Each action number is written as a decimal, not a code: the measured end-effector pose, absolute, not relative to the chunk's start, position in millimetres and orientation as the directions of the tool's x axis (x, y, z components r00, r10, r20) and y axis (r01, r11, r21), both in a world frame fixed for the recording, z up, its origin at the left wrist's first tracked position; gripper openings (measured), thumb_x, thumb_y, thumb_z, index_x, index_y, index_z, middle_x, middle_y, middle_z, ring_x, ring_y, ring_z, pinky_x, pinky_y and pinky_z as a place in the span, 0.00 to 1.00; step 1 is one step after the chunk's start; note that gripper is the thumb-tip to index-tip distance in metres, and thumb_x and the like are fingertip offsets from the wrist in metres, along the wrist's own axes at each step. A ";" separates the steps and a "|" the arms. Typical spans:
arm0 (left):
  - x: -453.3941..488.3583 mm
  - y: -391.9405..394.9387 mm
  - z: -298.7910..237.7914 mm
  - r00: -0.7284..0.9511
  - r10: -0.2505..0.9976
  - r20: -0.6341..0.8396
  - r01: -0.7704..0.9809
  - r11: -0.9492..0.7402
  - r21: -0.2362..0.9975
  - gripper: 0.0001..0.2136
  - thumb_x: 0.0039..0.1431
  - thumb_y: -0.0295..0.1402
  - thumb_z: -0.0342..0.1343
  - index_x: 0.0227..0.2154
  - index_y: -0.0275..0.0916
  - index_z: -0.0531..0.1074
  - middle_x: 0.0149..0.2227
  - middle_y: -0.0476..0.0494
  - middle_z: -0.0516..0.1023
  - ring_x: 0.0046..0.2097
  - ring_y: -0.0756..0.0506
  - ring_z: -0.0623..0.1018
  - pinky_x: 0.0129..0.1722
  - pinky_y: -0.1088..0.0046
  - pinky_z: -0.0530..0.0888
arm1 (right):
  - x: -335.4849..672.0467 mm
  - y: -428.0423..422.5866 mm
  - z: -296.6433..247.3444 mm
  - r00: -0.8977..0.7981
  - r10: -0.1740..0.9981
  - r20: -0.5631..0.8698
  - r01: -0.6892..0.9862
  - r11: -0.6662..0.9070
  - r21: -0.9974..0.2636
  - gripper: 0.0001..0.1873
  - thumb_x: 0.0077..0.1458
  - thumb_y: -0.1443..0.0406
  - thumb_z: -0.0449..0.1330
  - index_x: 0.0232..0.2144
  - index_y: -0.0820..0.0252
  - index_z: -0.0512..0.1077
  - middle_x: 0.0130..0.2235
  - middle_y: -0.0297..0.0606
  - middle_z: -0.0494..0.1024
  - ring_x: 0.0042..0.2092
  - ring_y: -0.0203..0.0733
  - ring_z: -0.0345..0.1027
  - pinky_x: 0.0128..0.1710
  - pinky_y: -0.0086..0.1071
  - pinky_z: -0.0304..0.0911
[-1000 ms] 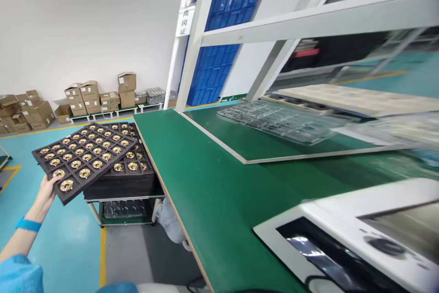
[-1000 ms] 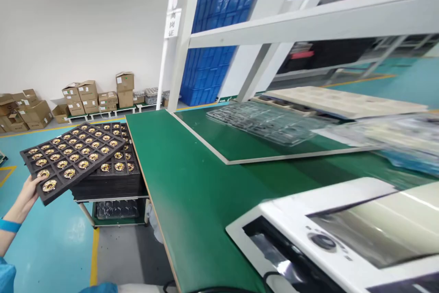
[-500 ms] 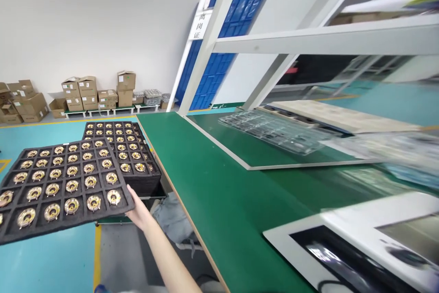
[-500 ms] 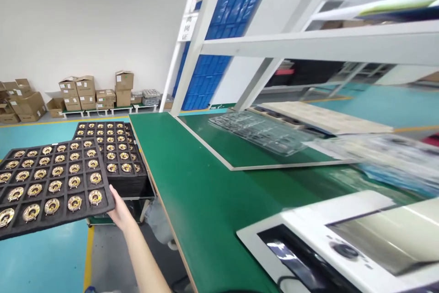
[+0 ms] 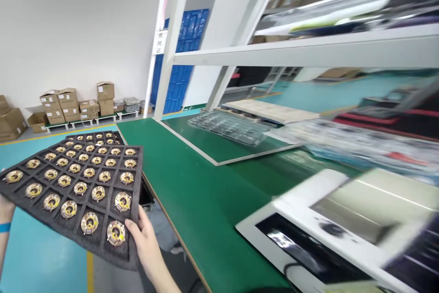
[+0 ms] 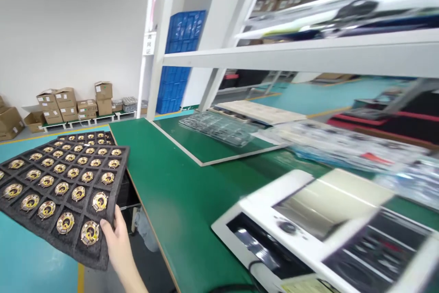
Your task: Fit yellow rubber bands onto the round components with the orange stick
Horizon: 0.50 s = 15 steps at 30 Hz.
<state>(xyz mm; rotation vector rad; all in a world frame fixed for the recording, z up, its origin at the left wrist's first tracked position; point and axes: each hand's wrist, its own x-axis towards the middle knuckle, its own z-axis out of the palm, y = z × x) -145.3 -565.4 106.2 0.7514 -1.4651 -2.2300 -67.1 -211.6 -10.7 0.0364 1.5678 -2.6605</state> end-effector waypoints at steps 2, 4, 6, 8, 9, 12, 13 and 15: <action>-181.9 -528.5 103.3 -0.848 -0.502 -0.170 0.056 -0.403 0.913 0.24 0.62 0.51 0.40 0.50 0.44 0.72 0.35 0.51 0.84 0.49 0.38 0.79 0.46 0.55 0.79 | -58.6 -209.0 -17.1 -0.993 0.112 -0.034 -0.019 -0.442 -0.897 0.38 0.48 0.54 0.62 0.60 0.60 0.60 0.60 0.46 0.67 0.62 0.49 0.59 0.61 0.41 0.56; -214.3 -486.0 100.3 -0.905 -0.409 -0.120 0.070 -0.421 0.905 0.31 0.62 0.55 0.32 0.47 0.40 0.73 0.38 0.44 0.84 0.51 0.38 0.78 0.48 0.56 0.78 | -57.7 -212.7 -24.2 -0.957 0.289 -0.003 -0.094 -0.321 -0.942 0.40 0.53 0.51 0.57 0.62 0.64 0.55 0.61 0.51 0.65 0.62 0.49 0.59 0.60 0.41 0.58; -240.8 -441.6 96.1 -0.948 -0.311 -0.065 0.077 -0.425 0.902 0.32 0.61 0.57 0.33 0.44 0.37 0.73 0.40 0.38 0.83 0.50 0.37 0.78 0.49 0.57 0.77 | -63.6 -220.4 -30.4 -0.895 0.444 0.025 -0.114 -0.175 -0.978 0.41 0.56 0.48 0.52 0.63 0.70 0.52 0.62 0.57 0.63 0.63 0.51 0.58 0.60 0.43 0.58; -261.3 -399.4 90.5 -0.975 -0.220 0.009 0.101 -0.410 0.906 0.22 0.58 0.50 0.51 0.44 0.37 0.73 0.42 0.39 0.82 0.48 0.38 0.79 0.49 0.59 0.77 | -73.8 -229.2 -34.8 -0.843 0.538 0.032 -0.095 -0.090 -0.991 0.43 0.56 0.46 0.49 0.62 0.74 0.51 0.61 0.62 0.62 0.64 0.54 0.56 0.60 0.45 0.57; -269.9 -380.2 87.4 -0.985 -0.167 0.041 0.106 -0.401 0.910 0.19 0.53 0.43 0.59 0.45 0.38 0.73 0.42 0.40 0.82 0.47 0.39 0.80 0.49 0.60 0.77 | -79.6 -233.3 -36.4 -0.825 0.564 0.033 -0.087 -0.070 -0.994 0.43 0.57 0.45 0.47 0.61 0.76 0.51 0.61 0.65 0.62 0.64 0.55 0.55 0.60 0.46 0.57; -292.9 -333.4 78.3 -0.994 -0.018 0.105 0.105 -0.368 0.924 0.23 0.43 0.27 0.65 0.46 0.39 0.73 0.42 0.43 0.82 0.44 0.41 0.81 0.48 0.63 0.77 | -98.0 -242.0 -40.3 -0.802 0.595 0.060 -0.078 -0.005 -0.997 0.43 0.59 0.45 0.43 0.59 0.80 0.52 0.57 0.69 0.65 0.62 0.58 0.57 0.58 0.49 0.59; -301.1 -321.3 75.7 -0.993 0.023 0.112 0.096 -0.354 0.930 0.24 0.43 0.26 0.64 0.47 0.40 0.72 0.41 0.44 0.82 0.43 0.41 0.81 0.48 0.64 0.77 | -104.5 -243.4 -41.7 -0.799 0.597 0.073 -0.074 0.022 -0.997 0.43 0.59 0.45 0.42 0.59 0.81 0.53 0.56 0.71 0.66 0.62 0.59 0.59 0.57 0.49 0.60; -319.8 -301.3 71.4 -0.990 0.093 0.103 0.069 -0.314 0.947 0.22 0.46 0.25 0.62 0.47 0.40 0.72 0.40 0.45 0.82 0.41 0.42 0.82 0.47 0.64 0.77 | -118.0 -243.8 -44.7 -0.799 0.594 0.098 -0.064 0.078 -0.995 0.42 0.60 0.46 0.42 0.58 0.83 0.55 0.55 0.73 0.67 0.60 0.63 0.61 0.55 0.51 0.62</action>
